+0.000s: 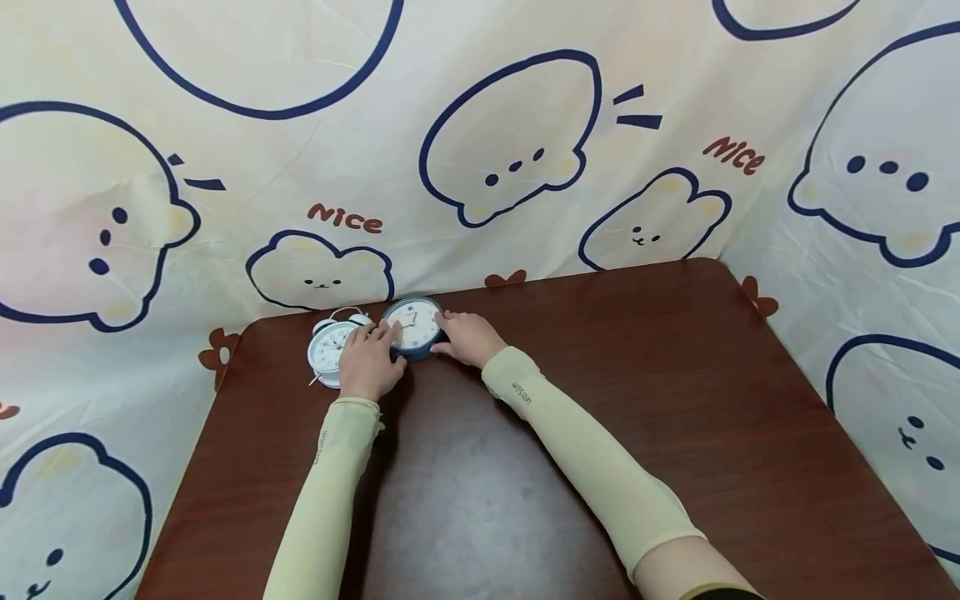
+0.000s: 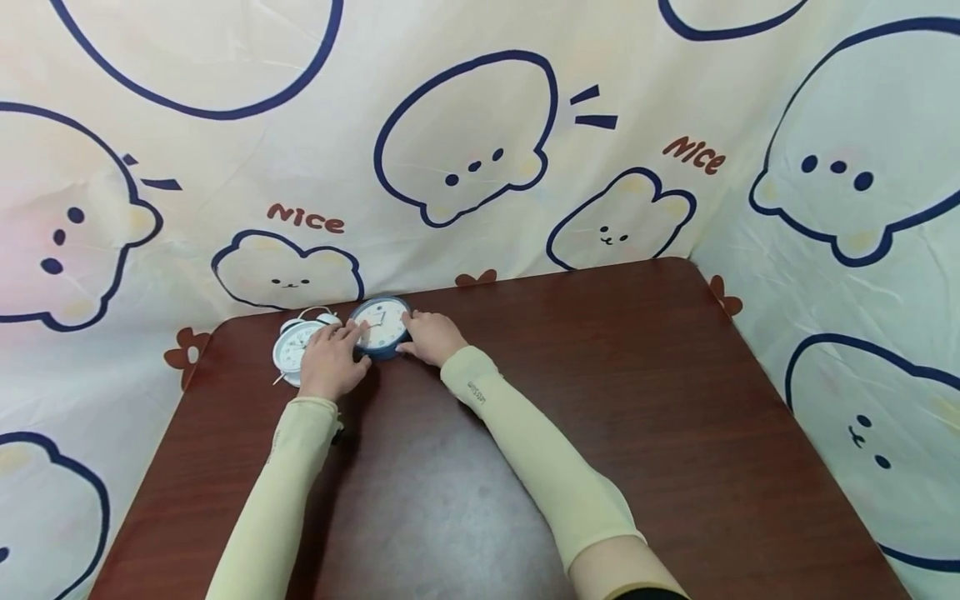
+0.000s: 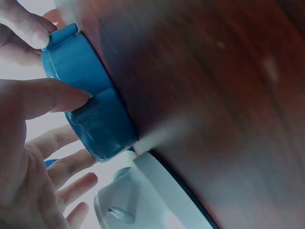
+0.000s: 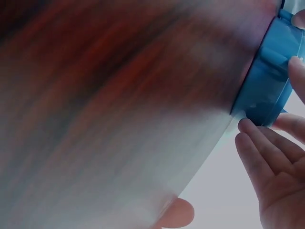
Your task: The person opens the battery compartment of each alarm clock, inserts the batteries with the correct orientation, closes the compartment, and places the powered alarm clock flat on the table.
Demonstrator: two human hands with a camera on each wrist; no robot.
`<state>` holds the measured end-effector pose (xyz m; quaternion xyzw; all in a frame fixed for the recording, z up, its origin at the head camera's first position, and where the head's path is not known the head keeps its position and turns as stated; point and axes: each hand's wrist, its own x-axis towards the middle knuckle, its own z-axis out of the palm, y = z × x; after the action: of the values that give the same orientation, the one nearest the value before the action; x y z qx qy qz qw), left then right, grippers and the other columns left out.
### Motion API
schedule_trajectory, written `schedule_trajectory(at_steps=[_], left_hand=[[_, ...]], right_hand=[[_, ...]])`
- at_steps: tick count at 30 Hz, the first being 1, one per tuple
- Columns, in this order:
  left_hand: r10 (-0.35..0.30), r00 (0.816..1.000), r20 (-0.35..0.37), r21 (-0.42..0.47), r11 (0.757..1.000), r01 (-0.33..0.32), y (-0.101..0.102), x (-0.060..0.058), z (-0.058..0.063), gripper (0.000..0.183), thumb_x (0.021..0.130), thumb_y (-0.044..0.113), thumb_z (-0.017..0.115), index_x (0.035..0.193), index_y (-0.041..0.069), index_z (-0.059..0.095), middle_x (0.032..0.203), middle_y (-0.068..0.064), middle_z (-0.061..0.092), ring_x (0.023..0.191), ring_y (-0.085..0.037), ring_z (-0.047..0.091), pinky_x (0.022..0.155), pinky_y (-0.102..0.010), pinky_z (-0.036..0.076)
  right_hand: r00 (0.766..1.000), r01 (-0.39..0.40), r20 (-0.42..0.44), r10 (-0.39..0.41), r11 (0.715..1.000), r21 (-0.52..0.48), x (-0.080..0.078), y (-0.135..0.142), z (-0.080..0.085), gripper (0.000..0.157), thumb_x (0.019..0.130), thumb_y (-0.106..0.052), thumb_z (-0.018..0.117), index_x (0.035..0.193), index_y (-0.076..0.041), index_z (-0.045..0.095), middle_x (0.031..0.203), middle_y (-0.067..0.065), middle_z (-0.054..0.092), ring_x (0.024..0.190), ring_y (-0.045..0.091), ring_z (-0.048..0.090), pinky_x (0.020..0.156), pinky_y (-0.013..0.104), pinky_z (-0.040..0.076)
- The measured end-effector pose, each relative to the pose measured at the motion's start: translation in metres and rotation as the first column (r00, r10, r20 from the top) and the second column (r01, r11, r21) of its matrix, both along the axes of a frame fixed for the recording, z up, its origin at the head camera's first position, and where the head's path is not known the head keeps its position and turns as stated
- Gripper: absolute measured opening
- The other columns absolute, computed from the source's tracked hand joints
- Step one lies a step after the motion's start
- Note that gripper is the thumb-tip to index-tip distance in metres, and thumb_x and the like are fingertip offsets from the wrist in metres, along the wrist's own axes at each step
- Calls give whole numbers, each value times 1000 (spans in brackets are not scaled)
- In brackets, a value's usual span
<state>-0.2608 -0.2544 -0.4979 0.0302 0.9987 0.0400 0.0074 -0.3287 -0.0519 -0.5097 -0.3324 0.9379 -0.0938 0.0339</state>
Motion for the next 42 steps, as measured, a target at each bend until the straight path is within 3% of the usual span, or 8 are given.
schedule_trajectory(at_steps=[16, 21, 26, 33, 38, 42], left_hand=[[-24, 1000, 8, 6, 1000, 24, -7, 6, -3, 66, 100, 26, 59, 160, 8, 37, 163, -22, 38, 152, -40, 31, 129, -52, 12], [-21, 1000, 12, 46, 999, 20, -10, 8, 1, 76, 97, 36, 63, 163, 11, 33, 168, -22, 28, 156, -40, 22, 129, -54, 8], [-47, 997, -65, 66, 996, 52, -11, 12, 8, 90, 96, 58, 61, 167, 17, 21, 173, -16, 14, 160, -38, 10, 129, -56, 5], [-83, 967, -239, 51, 994, 98, -12, 21, 23, 88, 98, 66, 53, 167, 21, 21, 173, -11, 20, 161, -32, 10, 129, -55, 4], [-70, 961, -266, 50, 995, 87, -20, 30, 33, 87, 98, 68, 50, 166, 23, 23, 173, -9, 19, 162, -31, 10, 129, -54, 2], [-54, 959, -279, 38, 997, 68, -33, 39, 41, 86, 99, 68, 48, 167, 25, 19, 174, -7, 17, 162, -31, 9, 130, -53, 0]], right_hand=[[994, 32, 104, -26, 998, -56, 3, -6, 0, 70, 103, -50, 60, 158, -12, 42, 158, 17, 48, 144, 28, 50, 116, 40, 44], [994, 41, 103, -31, 994, -104, 4, -4, 0, 71, 103, -50, 60, 160, -16, 39, 159, 14, 47, 144, 27, 49, 115, 40, 44], [1000, 8, 18, -6, 995, -97, 6, 6, 10, 69, 104, -51, 57, 162, -20, 37, 159, 8, 46, 146, 24, 46, 118, 40, 41], [991, -47, -132, 36, 996, -80, 11, 24, 33, 69, 105, -54, 52, 163, -21, 34, 165, 4, 38, 154, 24, 33, 127, 41, 25], [983, -50, -180, 40, 997, -55, 12, 45, 48, 69, 106, -58, 46, 163, -23, 34, 168, 2, 34, 157, 23, 27, 129, 43, 19], [985, -4, -174, -3, 999, -43, 12, 70, 58, 70, 106, -61, 43, 164, -24, 32, 171, 3, 29, 159, 24, 22, 130, 44, 15]])
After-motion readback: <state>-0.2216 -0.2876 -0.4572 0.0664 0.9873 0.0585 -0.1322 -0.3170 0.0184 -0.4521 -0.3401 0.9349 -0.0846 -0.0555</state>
